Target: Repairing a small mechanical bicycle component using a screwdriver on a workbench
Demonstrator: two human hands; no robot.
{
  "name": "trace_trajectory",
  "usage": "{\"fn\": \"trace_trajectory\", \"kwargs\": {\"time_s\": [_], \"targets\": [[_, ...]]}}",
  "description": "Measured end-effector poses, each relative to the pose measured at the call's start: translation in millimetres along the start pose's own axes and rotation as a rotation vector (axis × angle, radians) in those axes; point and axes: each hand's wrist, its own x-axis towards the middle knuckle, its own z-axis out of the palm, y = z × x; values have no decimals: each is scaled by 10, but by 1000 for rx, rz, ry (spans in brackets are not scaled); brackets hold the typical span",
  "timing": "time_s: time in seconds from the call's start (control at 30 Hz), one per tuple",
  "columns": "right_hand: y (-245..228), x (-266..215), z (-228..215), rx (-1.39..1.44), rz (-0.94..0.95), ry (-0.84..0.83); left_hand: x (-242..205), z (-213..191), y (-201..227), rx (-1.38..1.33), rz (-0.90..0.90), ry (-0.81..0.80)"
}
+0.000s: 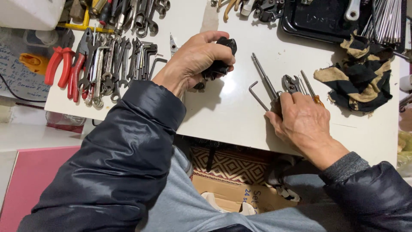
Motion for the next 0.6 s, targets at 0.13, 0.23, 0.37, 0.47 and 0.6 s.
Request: {"fn": "trace_trajectory", "kwargs": {"time_s": [0.13,0.23,0.37,0.47,0.6], "targets": [[-86,155,-285,114,-112,243,11,13,-6,20,3,-22],[-232,312,-653,486,-164,281,2,47,0,8,12,-40],[-439,545,-1139,1055,304,-120,41,97,-21,-6,44,-51],[-521,670,-1228,1299,496,-256,24,140,-22,16,66,-60],[-563,776,-1163,1389,526,-275,-32,203,-7,63,68,-54]]}}
